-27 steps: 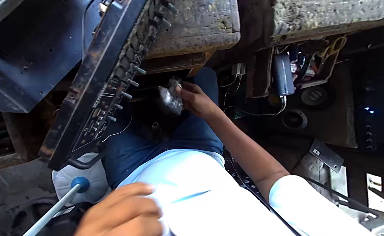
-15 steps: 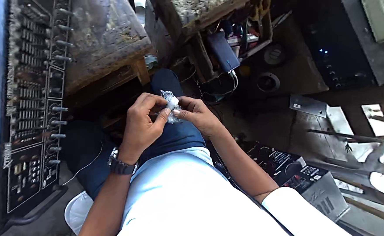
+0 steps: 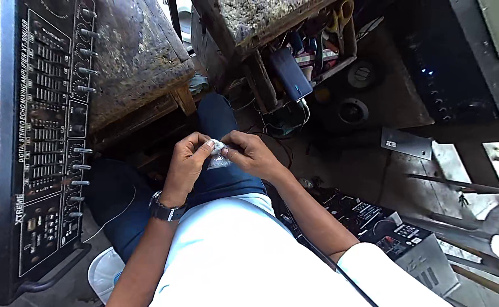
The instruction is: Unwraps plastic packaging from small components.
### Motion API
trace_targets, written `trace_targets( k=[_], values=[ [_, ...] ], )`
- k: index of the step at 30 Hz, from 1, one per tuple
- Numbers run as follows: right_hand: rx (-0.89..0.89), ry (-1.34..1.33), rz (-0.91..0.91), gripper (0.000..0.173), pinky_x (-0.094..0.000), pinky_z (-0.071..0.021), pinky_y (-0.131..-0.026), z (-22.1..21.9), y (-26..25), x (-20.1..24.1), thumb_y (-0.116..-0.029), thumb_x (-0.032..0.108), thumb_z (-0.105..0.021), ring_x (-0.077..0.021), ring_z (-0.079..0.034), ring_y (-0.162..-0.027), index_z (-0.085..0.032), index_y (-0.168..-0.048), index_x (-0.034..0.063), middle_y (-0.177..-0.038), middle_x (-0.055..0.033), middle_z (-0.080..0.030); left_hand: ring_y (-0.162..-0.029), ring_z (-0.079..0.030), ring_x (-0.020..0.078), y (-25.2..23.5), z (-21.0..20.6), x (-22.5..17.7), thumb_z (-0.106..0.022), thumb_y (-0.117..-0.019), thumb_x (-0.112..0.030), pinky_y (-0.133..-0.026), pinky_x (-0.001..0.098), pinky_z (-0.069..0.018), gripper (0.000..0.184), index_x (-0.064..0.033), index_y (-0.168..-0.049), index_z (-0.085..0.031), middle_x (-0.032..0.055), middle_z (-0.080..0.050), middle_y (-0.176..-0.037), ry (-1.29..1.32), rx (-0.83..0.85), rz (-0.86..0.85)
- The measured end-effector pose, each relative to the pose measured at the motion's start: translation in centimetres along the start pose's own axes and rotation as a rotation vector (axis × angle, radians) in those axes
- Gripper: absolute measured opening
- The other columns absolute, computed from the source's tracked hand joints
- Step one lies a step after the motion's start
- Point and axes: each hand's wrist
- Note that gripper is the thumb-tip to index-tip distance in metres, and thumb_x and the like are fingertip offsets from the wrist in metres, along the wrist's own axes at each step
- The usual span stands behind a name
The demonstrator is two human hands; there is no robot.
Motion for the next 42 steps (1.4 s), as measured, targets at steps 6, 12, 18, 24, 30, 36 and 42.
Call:
trace_targets(
  k=[6,12,18,24,30,36,42],
  values=[
    [-0.125,0.316,0.146,0.019,-0.0455,-0.0551,-0.092,-0.9,0.3,0.3,-0.0942,0.016,-0.072,-0.0224,-0.065,-0.110,-0.073,-0.112,0.0085,-0.113,-0.0066,-0.071,-0.066,-0.058,0.0098,0.1,0.4,-0.7,-0.057,-0.1047,-0.017,-0.060,0.0232,-0.0509,0.013,-0.0107,-0.097,-0.065,0.0020,-0.063,-0.081,-0.028,0.047,0.060],
    [-0.114,0.213,0.181,0.003,-0.0411,-0.0495,-0.091,-0.6,0.6,0.3,-0.0881,0.009,-0.077,-0.0234,-0.059,-0.103,-0.074,-0.089,0.0081,-0.099,-0.0055,-0.068,-0.065,-0.059,0.0103,0.4,0.9,-0.6,-0.056,-0.1042,-0.015,-0.058,0.0228,-0.0507,0.014,-0.0111,-0.095,-0.065,0.0027,-0.065,-0.081,0.019,0.154,0.063],
    [-0.159,-0.520,0.074,0.009,-0.0334,-0.0578,-0.084,-1.7,1.4,0.0,-0.0889,-0.006,-0.071,-0.0170,-0.064,-0.093,-0.065,-0.096,-0.0036,-0.100,-0.0116,-0.064,-0.078,-0.062,0.0104,0.4,1.3,0.9,-0.057,-0.1029,-0.011,-0.069,0.0252,-0.0544,0.012,-0.0101,-0.095,-0.065,0.0018,-0.066,-0.094,0.016,0.090,-0.043],
    [-0.139,-0.302,0.069,0.025,-0.0328,-0.0580,-0.084,-1.9,2.1,0.9,-0.0928,-0.001,-0.068,-0.0160,-0.066,-0.093,-0.060,-0.116,-0.0053,-0.106,-0.0121,-0.066,-0.069,-0.061,0.0083,1.1,1.1,-0.6,-0.052,-0.1064,-0.014,-0.063,0.0216,-0.0528,0.019,-0.0096,-0.097,-0.067,0.0016,-0.066,-0.083,0.066,0.143,-0.023],
    [-0.213,-0.109,0.207,0.008,-0.0322,-0.0577,-0.082,-0.4,2.0,2.5,-0.0892,-0.003,-0.072,-0.0171,-0.065,-0.090,-0.070,-0.097,-0.0042,-0.094,-0.0113,-0.068,-0.073,-0.060,0.0089,0.4,1.1,-0.7,-0.054,-0.1054,-0.013,-0.064,0.0226,-0.0522,0.014,-0.0084,-0.097,-0.063,0.0021,-0.064,-0.088,-0.028,0.127,-0.078],
    [-0.270,-0.420,0.036,0.011,-0.0289,-0.0605,-0.079,-0.4,1.6,4.0,-0.0977,0.001,-0.065,-0.0107,-0.069,-0.086,-0.068,-0.107,-0.0049,-0.098,-0.0078,-0.071,-0.112,-0.063,0.0131,0.1,1.3,-0.3,-0.052,-0.1059,-0.014,-0.090,0.0297,-0.0559,0.021,-0.0081,-0.119,-0.067,0.0050,-0.059,-0.137,-0.178,-0.037,-0.163],
    [-0.376,-0.250,0.014,0.010,-0.0265,-0.0599,-0.069,0.6,1.2,5.7,-0.0922,0.000,-0.073,-0.0098,-0.067,-0.073,-0.068,-0.099,-0.0049,-0.086,-0.0080,-0.071,-0.103,-0.064,0.0094,0.9,1.8,-2.2,-0.047,-0.1085,-0.016,-0.087,0.0237,-0.0546,0.026,-0.0045,-0.128,-0.061,0.0043,-0.064,-0.118,-0.207,-0.138,-0.326]
  ],
)
Point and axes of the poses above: each hand's wrist, its own y-axis away from the middle knuckle, its own z-axis out of the back of the hand, x = y × z
